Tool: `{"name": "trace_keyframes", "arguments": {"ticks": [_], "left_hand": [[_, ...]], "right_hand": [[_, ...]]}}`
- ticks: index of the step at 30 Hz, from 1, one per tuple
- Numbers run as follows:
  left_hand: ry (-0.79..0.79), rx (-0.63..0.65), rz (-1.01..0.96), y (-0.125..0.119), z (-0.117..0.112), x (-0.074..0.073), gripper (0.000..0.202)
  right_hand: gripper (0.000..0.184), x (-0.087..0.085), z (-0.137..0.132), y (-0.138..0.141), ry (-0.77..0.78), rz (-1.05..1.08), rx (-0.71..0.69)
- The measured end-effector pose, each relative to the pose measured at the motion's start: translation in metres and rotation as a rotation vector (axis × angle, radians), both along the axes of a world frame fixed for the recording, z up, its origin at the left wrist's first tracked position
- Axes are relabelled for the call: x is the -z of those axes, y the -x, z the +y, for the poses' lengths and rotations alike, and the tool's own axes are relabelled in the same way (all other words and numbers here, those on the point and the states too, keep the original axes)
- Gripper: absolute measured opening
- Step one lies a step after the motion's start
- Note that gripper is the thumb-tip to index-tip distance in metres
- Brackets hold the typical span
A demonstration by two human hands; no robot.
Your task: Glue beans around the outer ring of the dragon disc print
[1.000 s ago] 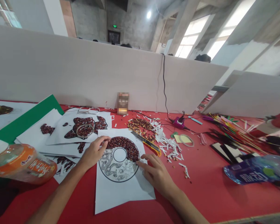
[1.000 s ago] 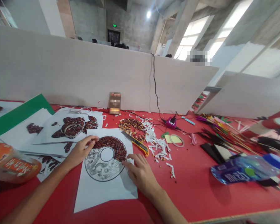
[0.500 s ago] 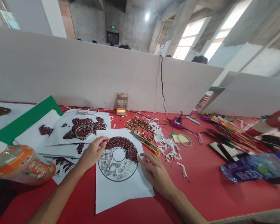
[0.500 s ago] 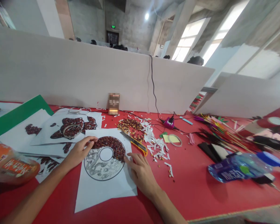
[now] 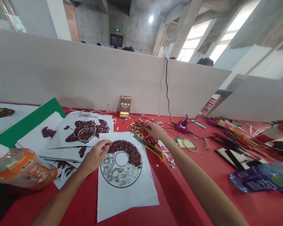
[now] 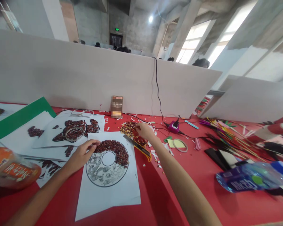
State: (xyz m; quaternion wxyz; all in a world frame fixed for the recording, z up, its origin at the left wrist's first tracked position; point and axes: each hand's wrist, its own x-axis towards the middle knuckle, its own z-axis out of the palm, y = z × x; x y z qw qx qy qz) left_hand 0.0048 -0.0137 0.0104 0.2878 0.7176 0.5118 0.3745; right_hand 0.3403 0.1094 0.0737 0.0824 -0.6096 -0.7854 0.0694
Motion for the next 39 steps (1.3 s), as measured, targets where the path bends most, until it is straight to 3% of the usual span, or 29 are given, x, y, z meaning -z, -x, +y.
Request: {"name": "trace_keyframes", "arguments": {"ticks": [7, 14, 17, 20, 24, 27, 30, 34, 39], "left_hand": [[0.003, -0.004, 0.01, 0.0, 0.0, 0.001, 0.033], [0.015, 0.007, 0.006, 0.0, -0.001, 0.0, 0.032], [0.019, 0.002, 0.008, 0.0, -0.001, -0.001, 0.031], [0.009, 0.006, 0.007, 0.0, -0.001, -0.002, 0.03], [-0.008, 0.004, 0.017, -0.001, -0.002, -0.003, 0.031], [-0.004, -0.002, 0.02, -0.001, -0.003, -0.003, 0.032], [0.0, -0.001, 0.011, 0.0, -0.003, -0.002, 0.032], [-0.012, 0.009, -0.005, 0.0, -0.002, 0.0, 0.033], [-0.013, 0.002, -0.008, 0.0, -0.001, 0.001, 0.032]], "right_hand": [[0.021, 0.008, 0.014, 0.023, 0.023, -0.091, -0.014], [0.012, -0.001, 0.008, 0.023, -0.035, -0.043, -0.061], [0.014, -0.007, -0.019, 0.022, -0.102, 0.045, -0.084], [0.017, -0.005, -0.068, 0.022, -0.14, 0.143, -0.117], [0.015, 0.015, -0.142, 0.026, -0.16, 0.476, -0.158], [0.017, 0.034, -0.178, 0.034, -0.179, 0.534, -0.2], [0.017, 0.046, -0.192, 0.043, -0.259, 0.404, -0.23], [0.013, 0.049, -0.194, 0.05, -0.287, 0.227, -0.205], [0.013, 0.049, -0.195, 0.048, -0.247, 0.268, -0.183]]}}
